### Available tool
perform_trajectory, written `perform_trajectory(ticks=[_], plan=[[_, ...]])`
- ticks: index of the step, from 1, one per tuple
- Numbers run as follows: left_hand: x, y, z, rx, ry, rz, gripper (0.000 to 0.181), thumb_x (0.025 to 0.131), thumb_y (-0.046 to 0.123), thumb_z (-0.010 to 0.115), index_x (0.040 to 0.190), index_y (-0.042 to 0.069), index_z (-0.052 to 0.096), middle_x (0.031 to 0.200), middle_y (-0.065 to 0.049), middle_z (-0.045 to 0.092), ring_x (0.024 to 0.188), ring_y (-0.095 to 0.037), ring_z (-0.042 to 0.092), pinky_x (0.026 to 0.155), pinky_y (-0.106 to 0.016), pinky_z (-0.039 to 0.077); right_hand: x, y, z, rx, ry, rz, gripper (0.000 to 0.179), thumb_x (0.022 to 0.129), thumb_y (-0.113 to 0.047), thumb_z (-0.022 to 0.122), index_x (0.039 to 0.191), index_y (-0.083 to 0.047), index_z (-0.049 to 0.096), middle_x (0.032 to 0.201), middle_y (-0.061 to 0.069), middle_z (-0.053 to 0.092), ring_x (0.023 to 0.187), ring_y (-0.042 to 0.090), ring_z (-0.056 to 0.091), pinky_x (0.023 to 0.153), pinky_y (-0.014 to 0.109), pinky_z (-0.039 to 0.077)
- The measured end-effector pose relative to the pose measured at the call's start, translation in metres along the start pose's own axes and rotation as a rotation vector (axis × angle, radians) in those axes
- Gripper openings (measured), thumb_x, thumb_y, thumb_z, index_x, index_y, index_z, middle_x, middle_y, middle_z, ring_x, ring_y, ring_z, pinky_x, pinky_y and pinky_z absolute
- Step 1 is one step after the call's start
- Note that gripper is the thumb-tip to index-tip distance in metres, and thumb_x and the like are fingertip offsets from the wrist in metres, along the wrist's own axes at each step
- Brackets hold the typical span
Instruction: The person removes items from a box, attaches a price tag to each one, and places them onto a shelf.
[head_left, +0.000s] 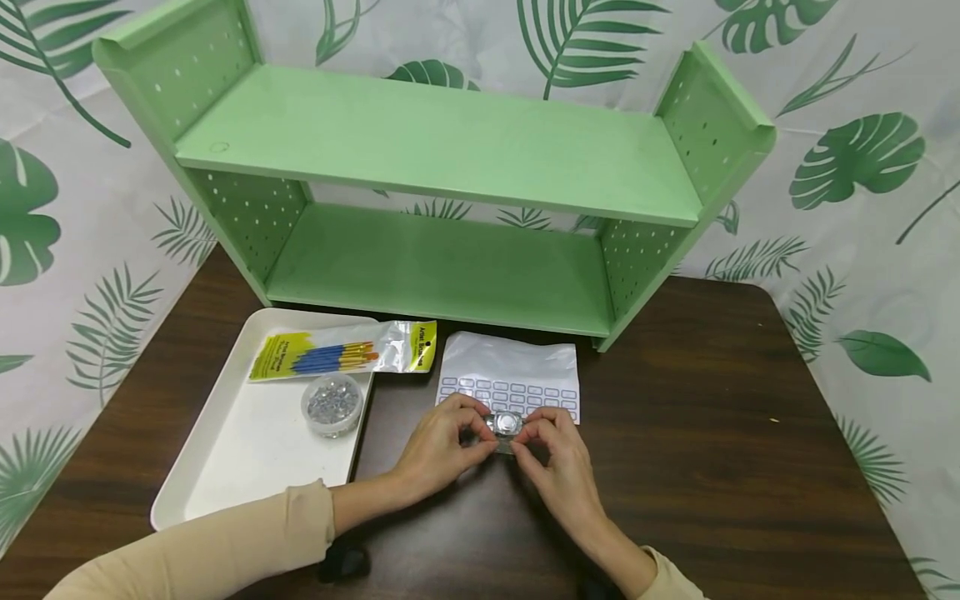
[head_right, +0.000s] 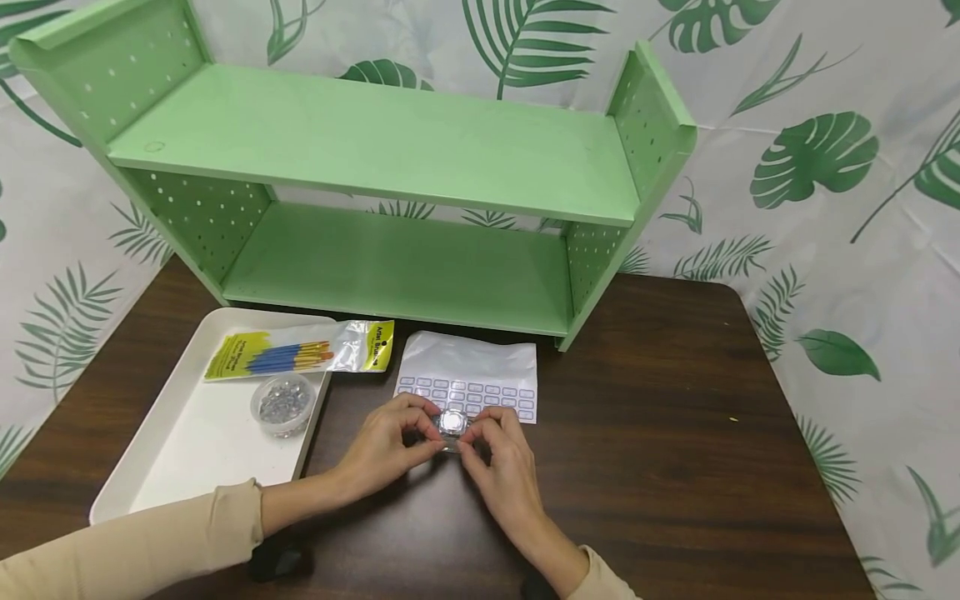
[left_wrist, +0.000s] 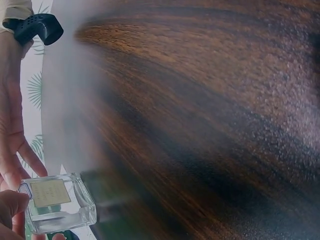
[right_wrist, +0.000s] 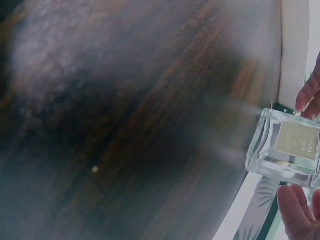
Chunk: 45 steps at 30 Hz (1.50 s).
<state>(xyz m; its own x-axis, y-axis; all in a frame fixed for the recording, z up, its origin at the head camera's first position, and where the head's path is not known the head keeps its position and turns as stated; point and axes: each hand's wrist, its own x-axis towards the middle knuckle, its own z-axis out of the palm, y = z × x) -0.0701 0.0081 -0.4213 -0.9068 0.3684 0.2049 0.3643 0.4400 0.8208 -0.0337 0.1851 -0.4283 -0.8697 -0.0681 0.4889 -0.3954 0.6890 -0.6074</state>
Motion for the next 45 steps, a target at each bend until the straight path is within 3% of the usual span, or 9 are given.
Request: perform_trajectory(ticks=[11,22,34,45], plan=[[0.001,-0.001,0.001,0.072,0.029,0.093,0.014,0.067,0.011,0.079,0.07,0.016,0.066,0.099,0.001,0.064,0.085,-0.014,0.061,0.07,-0.024,0.048,0.001,0.003,0.003,-0.024,0.023,-0.049,0.029,0.062,0.007,0.081,0.072,-0.011,0.061,0.095,0.005,0.055,0.081,0.01,0.056,0.067,0.017,0.047],[0.002,-0.002,0.001,0.106,0.034,0.096,0.013,0.066,0.011,0.078,0.069,0.018,0.067,0.097,0.004,0.062,0.076,-0.01,0.057,0.059,-0.018,0.042,0.001,0.005,0.005,-0.016,0.041,-0.088,0.031,0.062,0.008,0.08,0.072,-0.011,0.057,0.094,0.006,0.054,0.077,0.01,0.055,0.058,0.021,0.05],[0.003,-0.001,0.001,0.153,0.036,0.116,0.013,0.065,0.013,0.078,0.069,0.019,0.067,0.095,0.005,0.061,0.073,-0.008,0.056,0.059,-0.018,0.042,0.002,0.009,0.005,0.03,0.058,-0.124,0.036,0.059,0.013,0.08,0.073,-0.01,0.055,0.092,0.005,0.054,0.078,0.011,0.055,0.055,0.021,0.048],[0.004,-0.002,0.0,0.147,0.018,0.11,0.016,0.066,0.015,0.079,0.067,0.019,0.064,0.094,0.005,0.061,0.069,-0.005,0.051,0.056,-0.016,0.039,-0.001,0.01,0.005,0.083,0.04,-0.079,0.038,0.061,0.013,0.079,0.078,-0.009,0.054,0.094,0.006,0.054,0.079,0.008,0.055,0.054,0.018,0.05]])
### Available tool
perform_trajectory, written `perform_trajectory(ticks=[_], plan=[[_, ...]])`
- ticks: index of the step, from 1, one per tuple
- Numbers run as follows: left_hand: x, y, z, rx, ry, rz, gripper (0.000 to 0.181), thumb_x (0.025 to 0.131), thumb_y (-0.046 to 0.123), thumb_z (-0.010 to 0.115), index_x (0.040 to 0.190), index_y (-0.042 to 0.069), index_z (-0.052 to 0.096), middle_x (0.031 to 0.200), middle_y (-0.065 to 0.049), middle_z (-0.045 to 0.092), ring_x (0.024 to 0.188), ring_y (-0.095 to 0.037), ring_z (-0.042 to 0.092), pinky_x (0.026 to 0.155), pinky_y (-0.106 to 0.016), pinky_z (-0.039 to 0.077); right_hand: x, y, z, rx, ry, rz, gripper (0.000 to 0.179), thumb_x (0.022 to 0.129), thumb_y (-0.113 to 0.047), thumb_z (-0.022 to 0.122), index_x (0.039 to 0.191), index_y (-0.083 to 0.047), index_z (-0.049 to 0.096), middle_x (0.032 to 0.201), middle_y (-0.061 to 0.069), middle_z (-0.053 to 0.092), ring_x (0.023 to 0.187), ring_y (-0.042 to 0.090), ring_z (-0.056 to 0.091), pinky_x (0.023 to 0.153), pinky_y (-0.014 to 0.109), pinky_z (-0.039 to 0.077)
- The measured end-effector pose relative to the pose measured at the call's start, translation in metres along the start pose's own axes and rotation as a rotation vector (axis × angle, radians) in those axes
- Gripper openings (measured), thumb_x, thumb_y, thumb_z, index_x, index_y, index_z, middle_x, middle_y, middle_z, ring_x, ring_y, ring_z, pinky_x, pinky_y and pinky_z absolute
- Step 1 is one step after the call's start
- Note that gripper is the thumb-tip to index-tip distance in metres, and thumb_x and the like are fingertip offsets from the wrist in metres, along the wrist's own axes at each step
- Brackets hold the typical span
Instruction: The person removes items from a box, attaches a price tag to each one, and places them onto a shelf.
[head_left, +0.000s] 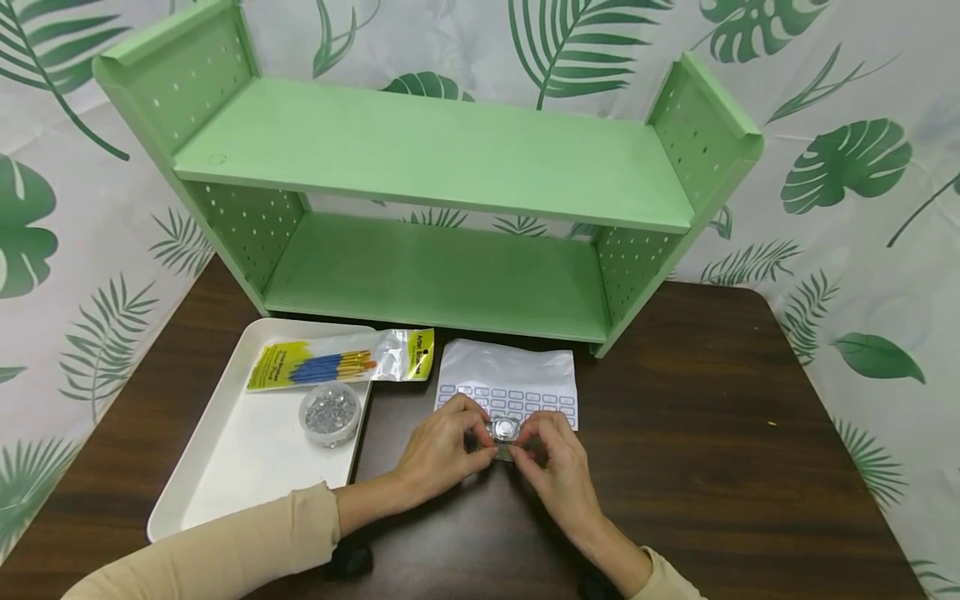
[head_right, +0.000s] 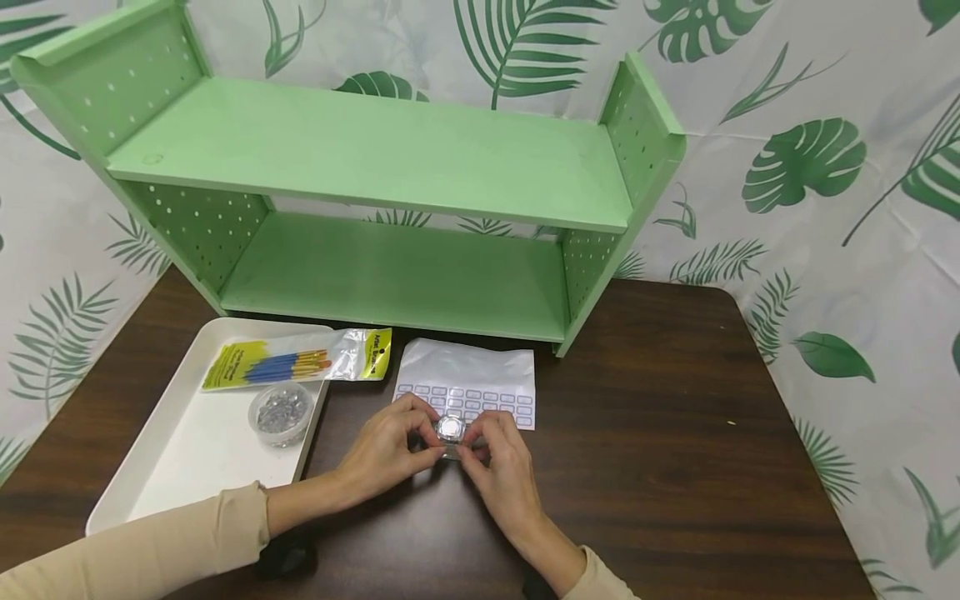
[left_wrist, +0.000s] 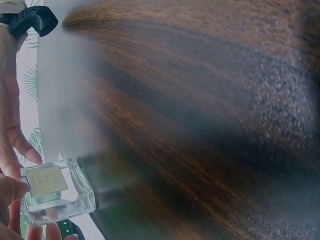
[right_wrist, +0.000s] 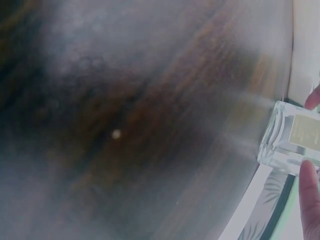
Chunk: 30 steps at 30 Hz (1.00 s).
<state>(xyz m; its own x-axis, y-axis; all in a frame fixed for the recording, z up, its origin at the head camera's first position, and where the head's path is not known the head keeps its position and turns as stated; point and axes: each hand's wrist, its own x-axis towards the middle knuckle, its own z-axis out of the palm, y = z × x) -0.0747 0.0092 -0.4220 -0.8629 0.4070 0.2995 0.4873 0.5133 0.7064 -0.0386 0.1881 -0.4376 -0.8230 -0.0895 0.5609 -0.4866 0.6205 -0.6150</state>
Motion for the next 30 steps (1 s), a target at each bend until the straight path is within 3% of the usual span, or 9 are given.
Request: perform_trajectory(ticks=[14,30], plan=[[0.003,-0.0024,-0.0019,-0.008,-0.013,0.021,0.021,0.067,0.016,0.082,0.067,0.018,0.062,0.091,0.005,0.064,0.081,-0.011,0.06,0.067,-0.022,0.048,0.0003,0.0004,0.0004,0.047,0.001,0.021,0.038,0.061,0.014,0.079,0.079,-0.007,0.053,0.091,0.003,0.054,0.082,0.008,0.055,0.056,0.015,0.052],[0.0072,-0.0051,-0.0044,-0.035,-0.018,0.037,0.026,0.066,0.016,0.084,0.078,0.013,0.061,0.083,0.003,0.066,0.077,-0.012,0.064,0.068,-0.022,0.051,0.0009,0.0009,-0.001,0.076,-0.004,0.036,0.039,0.061,0.015,0.079,0.08,-0.007,0.054,0.09,0.001,0.055,0.085,0.008,0.058,0.056,0.015,0.052]])
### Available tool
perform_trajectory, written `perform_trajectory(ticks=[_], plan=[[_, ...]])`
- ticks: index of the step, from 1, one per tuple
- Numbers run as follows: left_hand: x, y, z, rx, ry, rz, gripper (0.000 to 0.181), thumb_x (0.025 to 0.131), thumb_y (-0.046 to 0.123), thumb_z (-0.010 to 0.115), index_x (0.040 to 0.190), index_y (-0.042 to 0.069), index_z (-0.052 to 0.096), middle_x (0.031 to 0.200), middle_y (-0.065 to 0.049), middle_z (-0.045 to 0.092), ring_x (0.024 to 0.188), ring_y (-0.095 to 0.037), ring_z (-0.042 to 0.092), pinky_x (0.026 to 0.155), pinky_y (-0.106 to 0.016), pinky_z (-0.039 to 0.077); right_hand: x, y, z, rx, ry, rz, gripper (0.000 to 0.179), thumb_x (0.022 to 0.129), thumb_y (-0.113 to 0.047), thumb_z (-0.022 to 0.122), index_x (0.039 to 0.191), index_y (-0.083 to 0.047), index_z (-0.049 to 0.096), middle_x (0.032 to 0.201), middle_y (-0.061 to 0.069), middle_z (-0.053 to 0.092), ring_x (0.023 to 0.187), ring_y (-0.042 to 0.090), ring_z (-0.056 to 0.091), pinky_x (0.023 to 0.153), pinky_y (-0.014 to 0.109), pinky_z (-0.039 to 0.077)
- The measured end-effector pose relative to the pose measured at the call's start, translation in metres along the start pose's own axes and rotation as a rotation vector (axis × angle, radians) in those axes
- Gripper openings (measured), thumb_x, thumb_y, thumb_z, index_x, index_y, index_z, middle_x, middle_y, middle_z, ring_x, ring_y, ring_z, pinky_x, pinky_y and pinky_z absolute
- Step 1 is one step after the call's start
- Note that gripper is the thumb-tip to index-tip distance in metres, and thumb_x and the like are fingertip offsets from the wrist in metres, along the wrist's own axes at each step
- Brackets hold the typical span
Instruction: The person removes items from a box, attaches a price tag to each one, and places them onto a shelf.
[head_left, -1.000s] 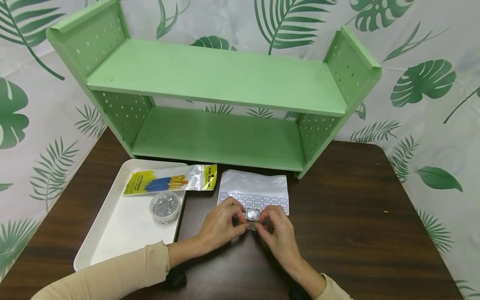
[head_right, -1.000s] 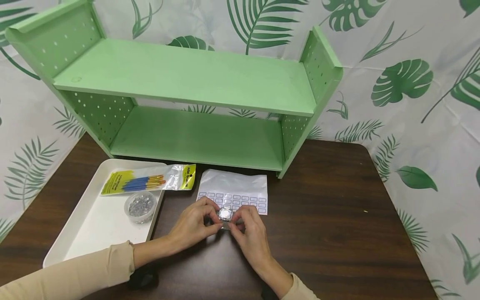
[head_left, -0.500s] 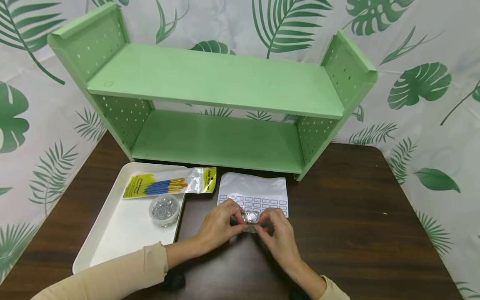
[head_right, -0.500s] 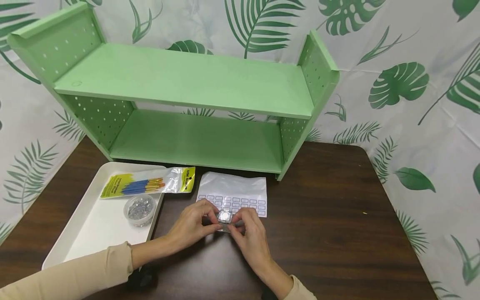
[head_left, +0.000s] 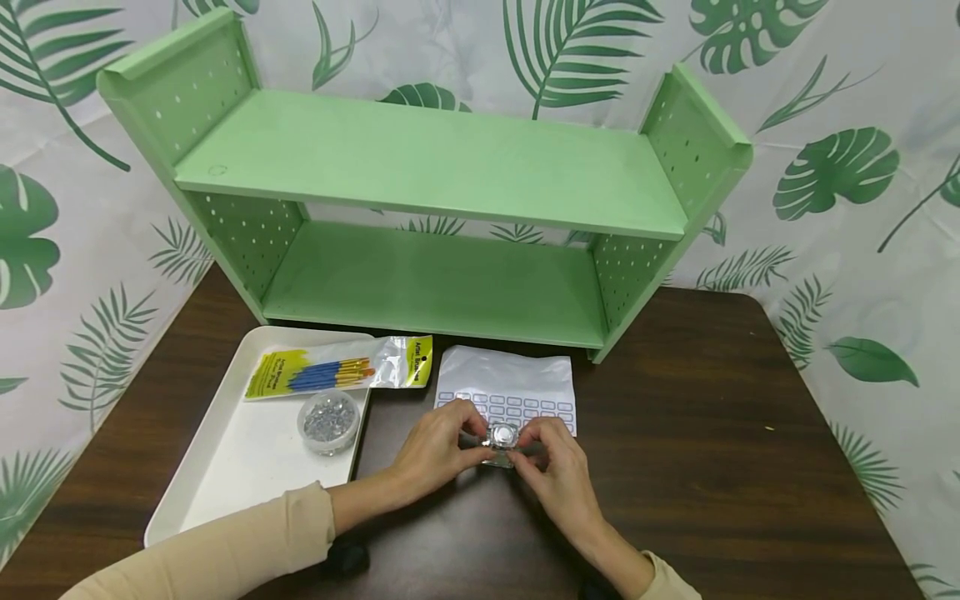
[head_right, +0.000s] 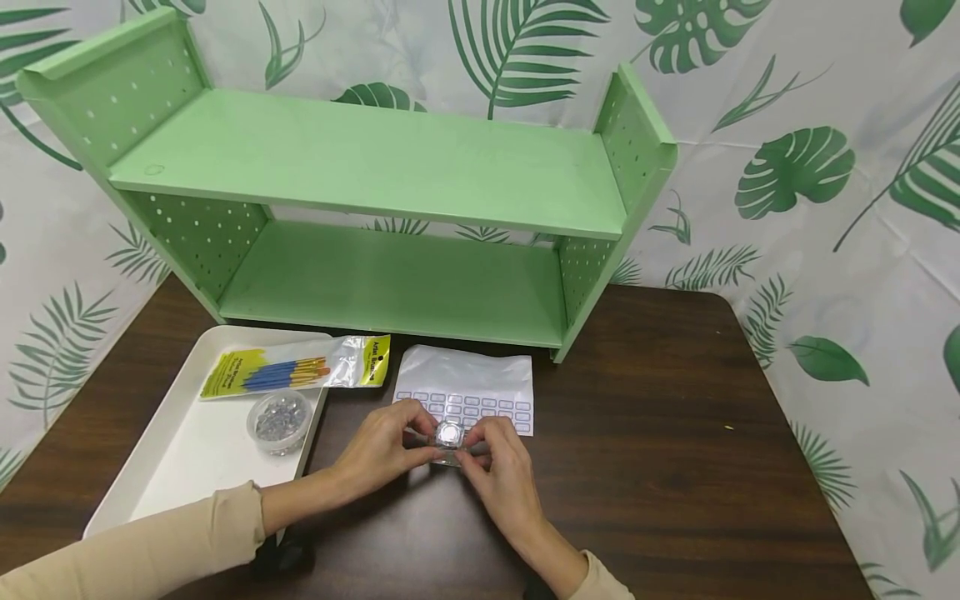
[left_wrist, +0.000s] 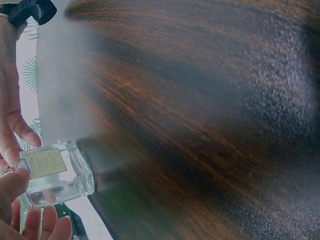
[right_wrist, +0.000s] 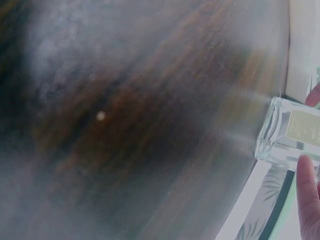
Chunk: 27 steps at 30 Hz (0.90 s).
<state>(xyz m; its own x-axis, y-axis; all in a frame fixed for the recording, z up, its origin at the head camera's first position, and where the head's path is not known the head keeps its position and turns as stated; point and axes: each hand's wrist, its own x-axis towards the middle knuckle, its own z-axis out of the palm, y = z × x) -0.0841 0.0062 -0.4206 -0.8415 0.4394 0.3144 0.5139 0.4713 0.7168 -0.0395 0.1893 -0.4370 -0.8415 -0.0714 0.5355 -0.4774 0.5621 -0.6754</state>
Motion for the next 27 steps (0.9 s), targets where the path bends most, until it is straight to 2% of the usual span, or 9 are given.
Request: perform_trajectory(ticks=[5,11,18,23,27], plan=[[0.001,-0.001,-0.001,-0.063,-0.032,-0.017,0.031,0.067,0.014,0.083,0.089,0.009,0.062,0.087,-0.002,0.068,0.078,-0.015,0.066,0.071,-0.024,0.054,0.001,-0.001,-0.001,0.005,-0.014,0.022,0.037,0.062,0.013,0.079,0.08,-0.007,0.054,0.089,0.002,0.056,0.086,0.009,0.059,0.057,0.015,0.053],[0.004,-0.003,-0.002,-0.051,-0.062,0.044,0.035,0.068,0.014,0.082,0.099,0.005,0.067,0.091,-0.006,0.068,0.078,-0.016,0.065,0.071,-0.023,0.054,0.001,-0.002,-0.002,0.038,-0.031,0.076,0.035,0.065,0.012,0.078,0.081,-0.008,0.054,0.089,0.001,0.056,0.086,0.007,0.059,0.056,0.017,0.054],[0.005,-0.005,-0.002,-0.024,-0.083,0.077,0.028,0.07,0.016,0.081,0.096,0.009,0.071,0.087,-0.001,0.068,0.077,-0.014,0.062,0.07,-0.022,0.051,0.001,-0.003,-0.002,0.059,-0.031,0.086,0.035,0.064,0.014,0.078,0.081,-0.007,0.055,0.088,0.005,0.056,0.086,0.006,0.059,0.057,0.017,0.054],[0.005,-0.005,-0.002,-0.023,-0.086,0.096,0.027,0.07,0.015,0.081,0.094,0.009,0.071,0.086,-0.001,0.067,0.077,-0.014,0.062,0.07,-0.022,0.052,0.001,-0.005,-0.002,0.056,-0.019,0.095,0.035,0.063,0.014,0.078,0.081,-0.007,0.056,0.088,0.003,0.057,0.085,0.01,0.06,0.056,0.016,0.053],[0.005,-0.005,-0.002,-0.029,-0.082,0.111,0.026,0.07,0.014,0.081,0.093,0.009,0.071,0.085,-0.001,0.066,0.076,-0.015,0.062,0.069,-0.023,0.052,0.003,-0.011,-0.003,0.039,-0.008,0.105,0.035,0.061,0.017,0.077,0.079,-0.003,0.055,0.085,0.007,0.057,0.082,0.015,0.061,0.054,0.018,0.054]])
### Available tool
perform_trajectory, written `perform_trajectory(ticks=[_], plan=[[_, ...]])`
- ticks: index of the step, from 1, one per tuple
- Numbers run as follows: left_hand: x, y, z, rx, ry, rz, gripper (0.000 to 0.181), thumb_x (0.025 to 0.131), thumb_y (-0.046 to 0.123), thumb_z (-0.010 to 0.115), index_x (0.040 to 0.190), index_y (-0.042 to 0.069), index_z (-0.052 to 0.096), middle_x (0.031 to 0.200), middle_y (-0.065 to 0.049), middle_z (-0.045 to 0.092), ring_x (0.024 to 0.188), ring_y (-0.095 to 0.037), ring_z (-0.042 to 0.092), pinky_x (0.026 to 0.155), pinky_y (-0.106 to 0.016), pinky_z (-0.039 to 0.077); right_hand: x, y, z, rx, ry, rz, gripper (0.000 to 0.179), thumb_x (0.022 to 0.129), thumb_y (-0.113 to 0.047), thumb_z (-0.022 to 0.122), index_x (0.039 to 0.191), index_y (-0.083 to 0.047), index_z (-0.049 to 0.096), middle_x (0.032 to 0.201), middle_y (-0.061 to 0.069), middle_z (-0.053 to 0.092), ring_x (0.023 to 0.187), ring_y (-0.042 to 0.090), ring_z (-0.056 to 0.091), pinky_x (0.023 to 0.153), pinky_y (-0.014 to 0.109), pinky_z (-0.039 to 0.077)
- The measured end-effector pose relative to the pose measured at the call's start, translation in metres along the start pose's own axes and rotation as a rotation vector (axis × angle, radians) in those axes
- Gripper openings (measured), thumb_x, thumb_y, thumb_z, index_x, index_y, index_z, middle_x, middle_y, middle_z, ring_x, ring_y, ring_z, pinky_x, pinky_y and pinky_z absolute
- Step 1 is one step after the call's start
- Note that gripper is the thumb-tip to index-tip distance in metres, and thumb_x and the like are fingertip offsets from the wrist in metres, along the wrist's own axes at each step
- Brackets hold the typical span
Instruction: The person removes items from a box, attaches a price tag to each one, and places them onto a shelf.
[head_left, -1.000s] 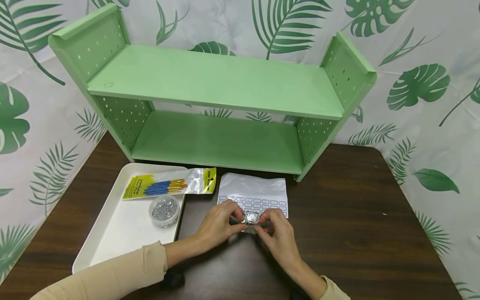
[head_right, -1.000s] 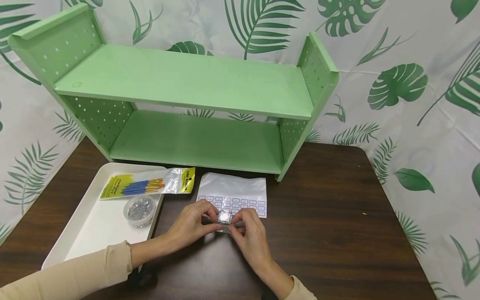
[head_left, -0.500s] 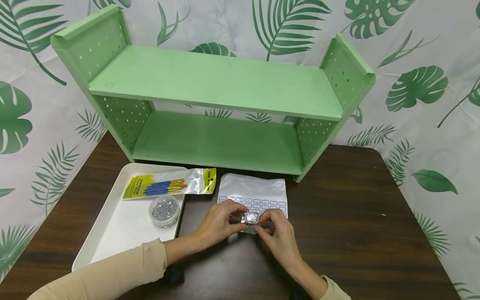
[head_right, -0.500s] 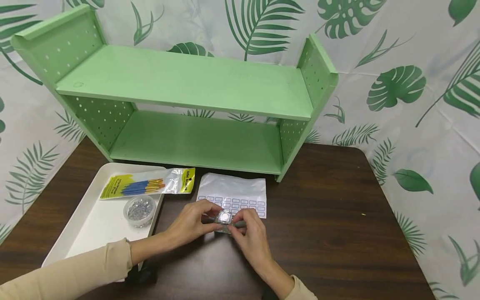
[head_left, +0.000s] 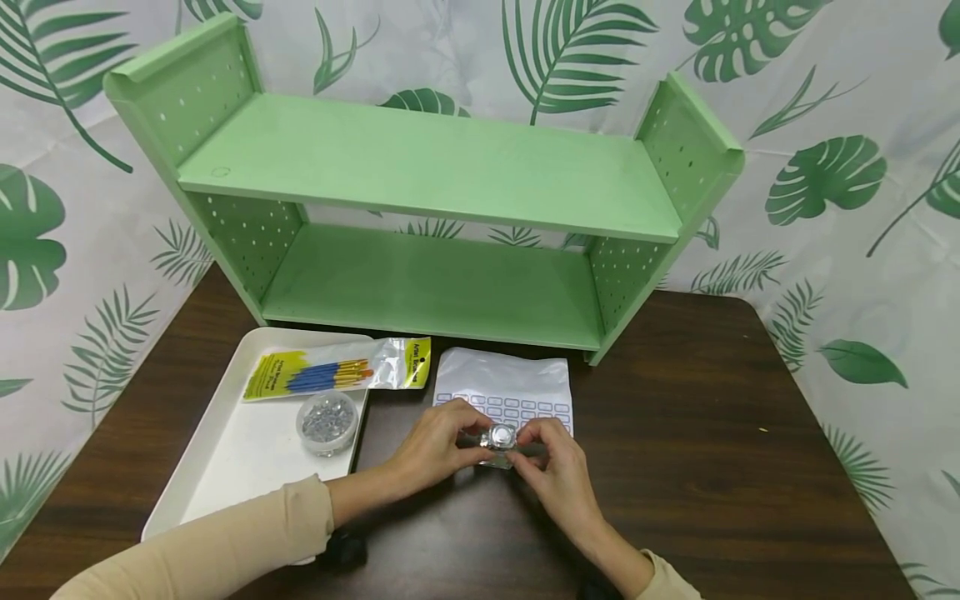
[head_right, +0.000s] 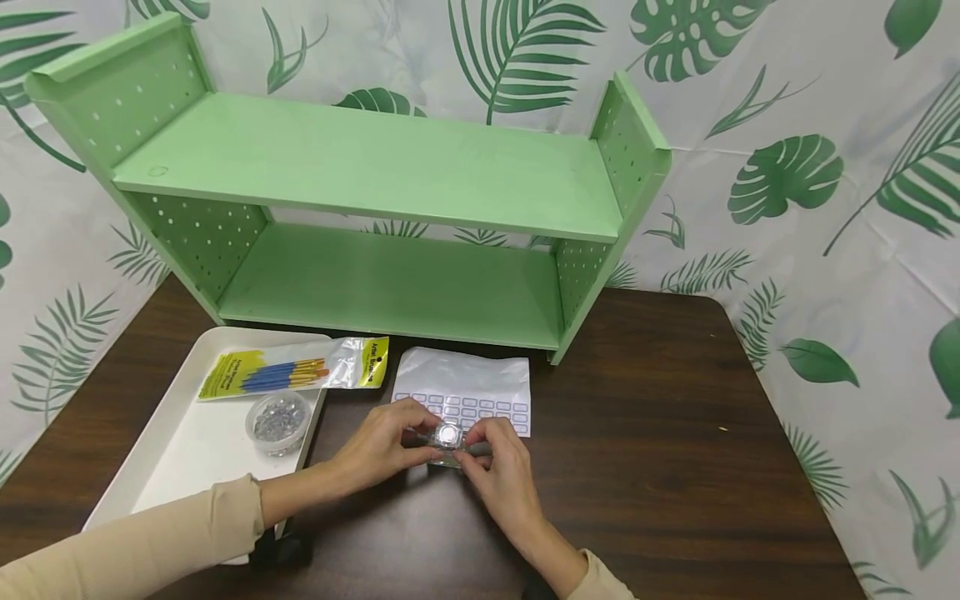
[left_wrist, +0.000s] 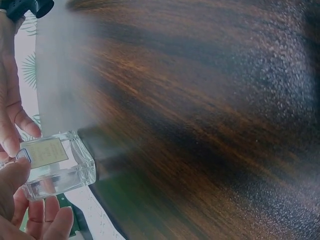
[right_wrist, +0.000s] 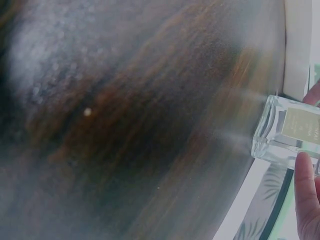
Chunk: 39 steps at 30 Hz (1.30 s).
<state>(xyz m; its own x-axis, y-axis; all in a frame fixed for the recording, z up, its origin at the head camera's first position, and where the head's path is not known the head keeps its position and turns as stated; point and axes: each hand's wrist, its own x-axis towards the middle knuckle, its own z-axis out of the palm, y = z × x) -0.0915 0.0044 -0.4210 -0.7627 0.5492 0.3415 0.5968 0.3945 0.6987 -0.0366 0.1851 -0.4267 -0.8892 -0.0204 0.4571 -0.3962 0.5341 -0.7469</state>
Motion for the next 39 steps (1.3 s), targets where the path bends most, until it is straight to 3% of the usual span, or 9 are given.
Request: perform_trajectory(ticks=[7,11,14,17,19,22,27,34,39], plan=[[0.008,0.002,0.007,-0.034,-0.019,0.012,0.024,0.071,0.015,0.081,0.093,0.01,0.071,0.086,-0.001,0.066,0.078,-0.015,0.063,0.069,-0.024,0.052,0.003,-0.001,-0.016,-0.011,-0.003,-0.001,0.032,0.063,0.015,0.077,0.082,-0.002,0.057,0.086,0.005,0.06,0.082,0.018,0.063,0.057,0.02,0.055],[0.012,0.003,0.011,-0.043,-0.027,0.029,0.025,0.071,0.016,0.08,0.093,0.01,0.071,0.087,-0.001,0.066,0.078,-0.015,0.063,0.07,-0.022,0.051,0.019,-0.011,-0.041,-0.027,0.049,-0.007,0.029,0.066,0.014,0.075,0.088,0.003,0.06,0.087,0.011,0.063,0.079,0.018,0.065,0.06,0.018,0.055],[0.013,0.003,0.012,-0.057,-0.027,0.039,0.026,0.071,0.016,0.08,0.093,0.008,0.07,0.088,-0.002,0.066,0.079,-0.017,0.063,0.07,-0.021,0.051,0.045,-0.022,-0.068,0.013,0.183,-0.007,0.027,0.07,0.018,0.07,0.093,0.012,0.058,0.086,0.016,0.063,0.078,0.01,0.063,0.062,0.013,0.052],[0.01,0.002,0.011,-0.084,-0.031,0.034,0.026,0.072,0.014,0.079,0.095,0.005,0.069,0.091,-0.005,0.068,0.081,-0.019,0.065,0.072,-0.024,0.054,0.077,-0.018,-0.092,0.148,0.371,-0.012,0.027,0.076,0.016,0.066,0.101,0.014,0.056,0.088,0.012,0.062,0.08,0.005,0.06,0.067,0.012,0.05],[0.005,0.001,0.008,-0.104,-0.033,0.02,0.026,0.073,0.013,0.078,0.095,0.004,0.069,0.092,-0.008,0.07,0.082,-0.021,0.067,0.073,-0.027,0.055,0.097,-0.011,-0.101,0.241,0.481,-0.019,0.028,0.079,0.012,0.066,0.106,0.012,0.056,0.091,0.007,0.06,0.086,0.01,0.059,0.072,0.015,0.05],[-0.002,-0.002,0.003,-0.138,-0.034,-0.002,0.024,0.074,0.009,0.078,0.095,0.002,0.068,0.093,-0.01,0.071,0.083,-0.024,0.068,0.073,-0.028,0.056,0.121,-0.005,-0.105,0.291,0.583,-0.008,0.032,0.081,0.006,0.067,0.111,0.008,0.056,0.096,0.005,0.057,0.092,0.017,0.056,0.077,0.019,0.048],[-0.009,-0.007,-0.004,-0.181,-0.059,-0.044,0.023,0.075,0.006,0.076,0.096,0.002,0.067,0.095,-0.012,0.071,0.087,-0.026,0.069,0.073,-0.023,0.056,0.142,0.008,-0.097,0.266,0.61,0.068,0.033,0.083,0.002,0.067,0.114,0.01,0.056,0.1,0.004,0.056,0.095,0.015,0.054,0.078,0.018,0.047],[-0.006,-0.007,0.0,-0.219,-0.103,-0.039,0.024,0.078,0.007,0.073,0.099,0.002,0.065,0.099,-0.013,0.07,0.091,-0.028,0.069,0.076,-0.021,0.054,0.147,0.021,-0.1,0.151,0.61,0.082,0.026,0.085,-0.002,0.066,0.109,0.008,0.063,0.09,-0.009,0.06,0.088,0.007,0.056,0.075,0.017,0.046],[-0.004,-0.006,0.004,-0.262,-0.108,-0.04,0.023,0.078,0.005,0.073,0.099,0.001,0.064,0.099,-0.014,0.07,0.089,-0.028,0.069,0.074,-0.02,0.054,0.148,0.025,-0.103,0.073,0.616,0.111,0.025,0.085,-0.004,0.067,0.108,0.005,0.066,0.092,-0.001,0.065,0.086,0.003,0.057,0.075,0.016,0.046]])
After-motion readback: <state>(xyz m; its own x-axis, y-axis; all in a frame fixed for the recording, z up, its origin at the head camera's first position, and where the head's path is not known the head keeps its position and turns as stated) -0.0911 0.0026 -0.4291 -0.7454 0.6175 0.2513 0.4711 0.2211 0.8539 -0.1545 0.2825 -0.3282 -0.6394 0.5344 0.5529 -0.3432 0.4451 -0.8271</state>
